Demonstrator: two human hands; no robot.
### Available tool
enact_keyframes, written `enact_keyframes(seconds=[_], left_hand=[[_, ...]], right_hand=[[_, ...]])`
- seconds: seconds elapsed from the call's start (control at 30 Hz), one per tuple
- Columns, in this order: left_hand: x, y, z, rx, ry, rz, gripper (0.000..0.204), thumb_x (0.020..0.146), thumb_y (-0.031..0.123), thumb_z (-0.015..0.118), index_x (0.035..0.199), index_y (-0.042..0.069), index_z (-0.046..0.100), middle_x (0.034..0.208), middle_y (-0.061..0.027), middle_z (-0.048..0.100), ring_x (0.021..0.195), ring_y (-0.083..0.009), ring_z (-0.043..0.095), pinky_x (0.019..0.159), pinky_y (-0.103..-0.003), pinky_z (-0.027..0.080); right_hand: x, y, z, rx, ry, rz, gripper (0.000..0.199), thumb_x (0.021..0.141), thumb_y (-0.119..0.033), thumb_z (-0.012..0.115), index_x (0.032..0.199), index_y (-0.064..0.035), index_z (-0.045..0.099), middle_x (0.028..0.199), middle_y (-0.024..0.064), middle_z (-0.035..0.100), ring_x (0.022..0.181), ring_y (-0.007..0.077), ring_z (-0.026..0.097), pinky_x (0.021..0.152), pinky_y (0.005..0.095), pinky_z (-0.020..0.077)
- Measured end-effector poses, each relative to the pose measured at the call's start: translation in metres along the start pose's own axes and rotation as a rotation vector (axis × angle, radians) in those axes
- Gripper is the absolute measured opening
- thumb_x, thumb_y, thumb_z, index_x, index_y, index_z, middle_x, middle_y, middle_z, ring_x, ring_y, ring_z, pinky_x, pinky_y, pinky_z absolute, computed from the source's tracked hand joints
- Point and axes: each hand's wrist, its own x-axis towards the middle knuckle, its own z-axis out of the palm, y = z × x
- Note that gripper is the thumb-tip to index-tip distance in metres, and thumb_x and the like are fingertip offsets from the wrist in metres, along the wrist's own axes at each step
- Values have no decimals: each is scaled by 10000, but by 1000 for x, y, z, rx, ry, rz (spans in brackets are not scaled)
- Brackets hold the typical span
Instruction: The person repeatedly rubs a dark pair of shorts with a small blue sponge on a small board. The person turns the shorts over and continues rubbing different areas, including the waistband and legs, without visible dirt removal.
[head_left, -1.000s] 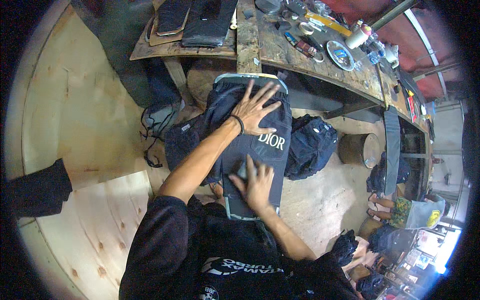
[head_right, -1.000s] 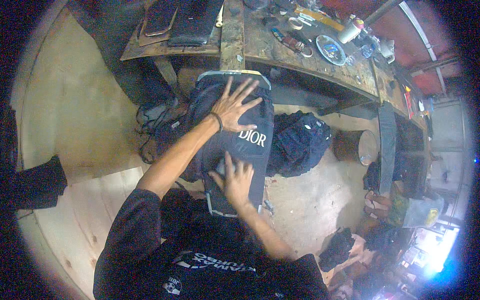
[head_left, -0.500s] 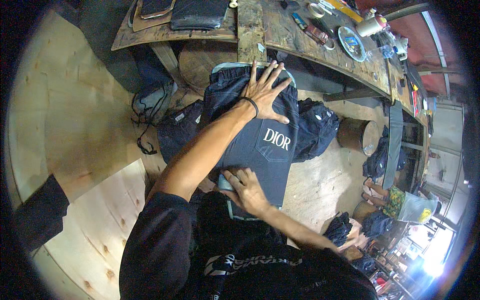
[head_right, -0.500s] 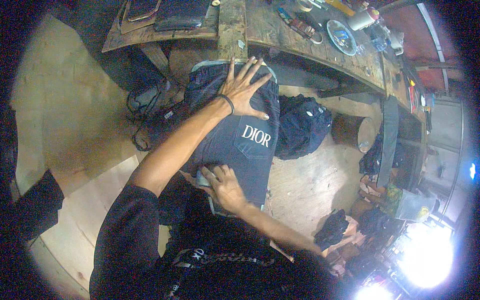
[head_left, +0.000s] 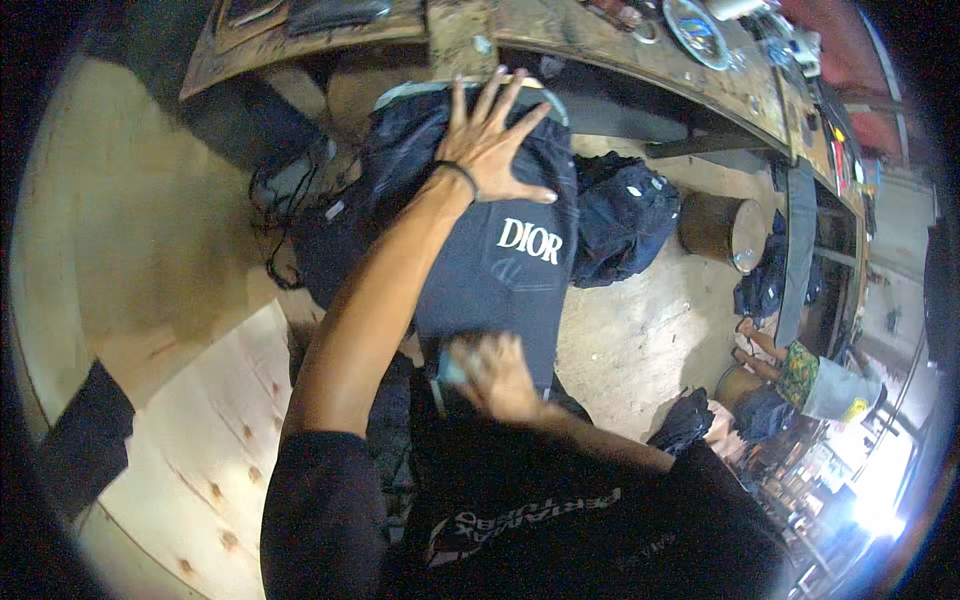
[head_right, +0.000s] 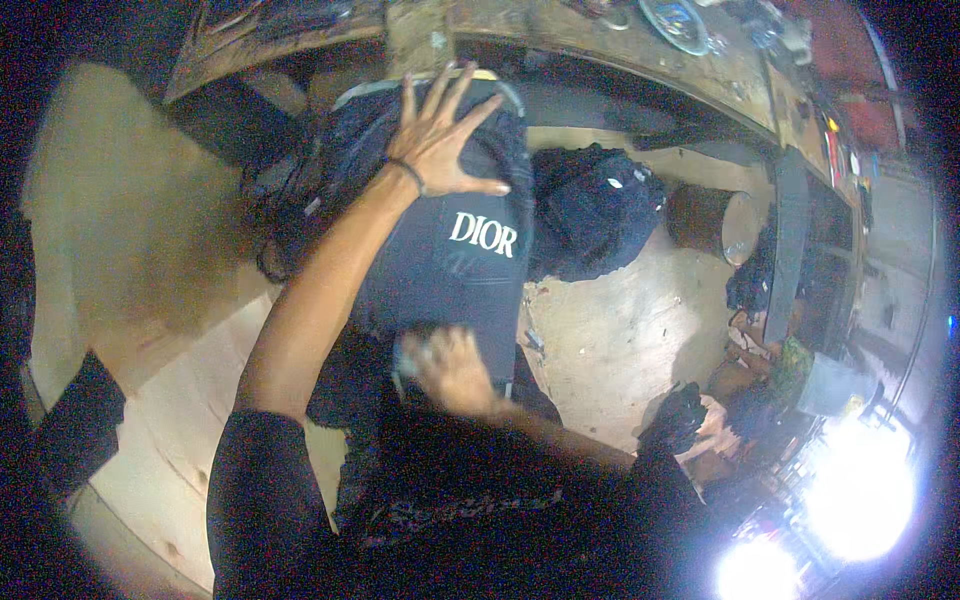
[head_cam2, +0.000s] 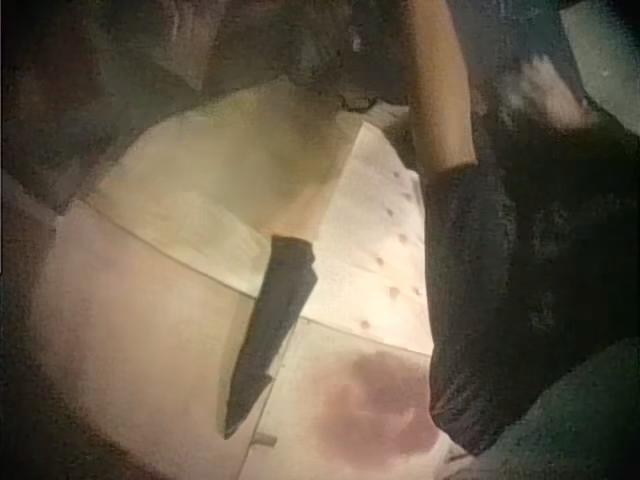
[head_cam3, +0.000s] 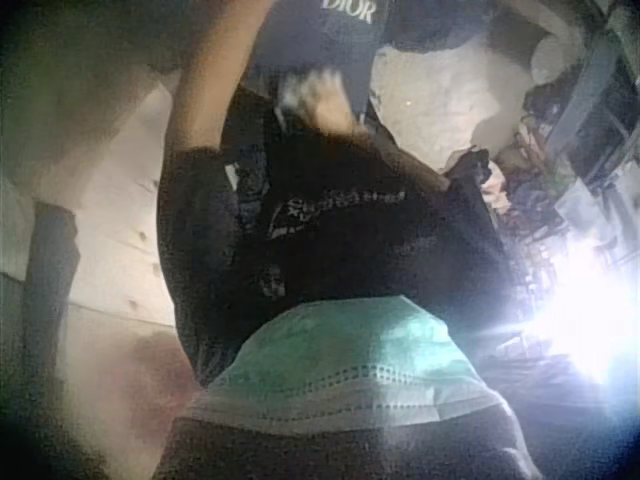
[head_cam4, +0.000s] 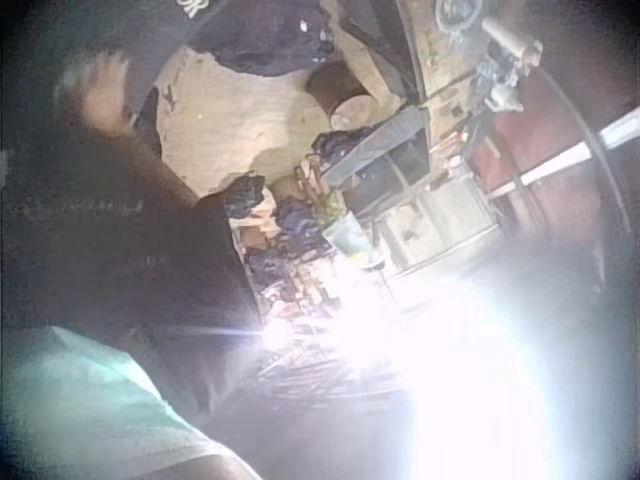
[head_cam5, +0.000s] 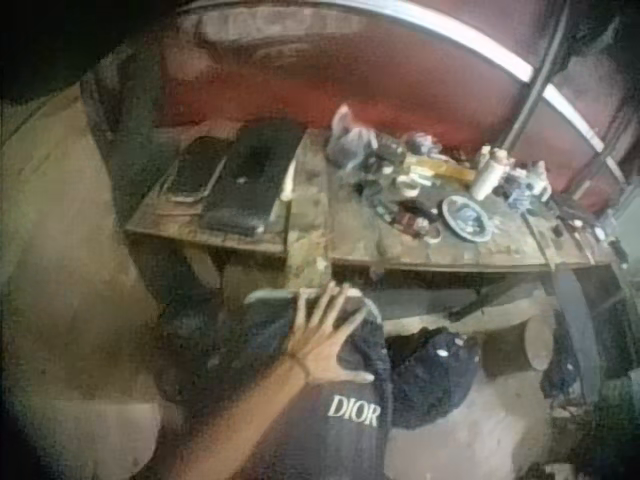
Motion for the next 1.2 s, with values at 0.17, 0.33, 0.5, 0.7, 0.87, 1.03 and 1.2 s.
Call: enact_keyframes(seconds=[0.17, 0.33, 0.5, 0.7, 0.87, 1.03, 1.2], left_hand=[[2, 0, 4, 27, 23, 4, 1332, 562, 975, 756, 1683, 332, 434, 1826, -200, 101, 1681, -441, 69, 1269, -803, 24], [1, 0, 4, 70, -26, -5, 1330, 569, 962, 769, 1689, 334, 421, 1826, -203, 97, 1677, -455, 79, 1269, -801, 32], [0, -1, 4, 53, 55, 10, 1323, 560, 937, 803, 1685, 352, 425, 1820, -202, 132, 1673, -449, 121, 1286, -776, 36], [2, -4, 7, 101, 4, 15, 1305, 568, 929, 806, 1675, 340, 444, 1814, -195, 163, 1671, -433, 154, 1300, -750, 74], [-8, 18, -13, 23, 272, 73, 1246, 607, 904, 803, 1650, 301, 486, 1801, -210, 192, 1655, -430, 206, 1300, -745, 104], [-121, 57, 1, 221, 436, -429, 930, 964, 589, 724, 1698, 155, 355, 1744, -275, 272, 1626, -462, 255, 1259, -729, 215], [-343, 123, 86, -689, 290, -845, 766, 1171, 432, 444, 1697, -64, 192, 1735, -339, 286, 1592, -483, 338, 1306, -496, 283]], right_hand=[[-11, 18, -4, 33, 19, 71, 636, 903, -305, 817, 1492, -151, 635, 1094, 148, 615, 1070, 348, 615, 1012, 518, 501], [-22, 34, 0, 202, 109, -108, 570, 910, -301, 781, 1437, -115, 670, 1203, 191, 640, 1091, 378, 607, 919, 522, 515], [-35, 44, -6, 129, 26, -37, 560, 937, -331, 759, 1450, -131, 660, 1233, 155, 642, 1142, 337, 599, 976, 515, 495], [-48, 43, -24, 76, 232, 187, 622, 925, -380, 798, 1469, -124, 640, 1202, 178, 593, 1124, 357, 568, 1011, 547, 487], [-30, 59, -63, 309, 45, 40, 724, 842, -449, 905, 1358, 6, 678, 1101, 194, 680, 1029, 380, 654, 983, 504, 532], [70, 129, -91, -56, 783, 34, 697, 870, -432, 888, 1369, -8, 651, 1383, 233, 672, 1420, 465, 541, 1179, 587, 426], [33, 72, -21, 133, 599, 74, 736, 830, -415, 919, 1428, -66, 667, 1455, 215, 660, 1552, 508, 407, 1271, 744, 207]])
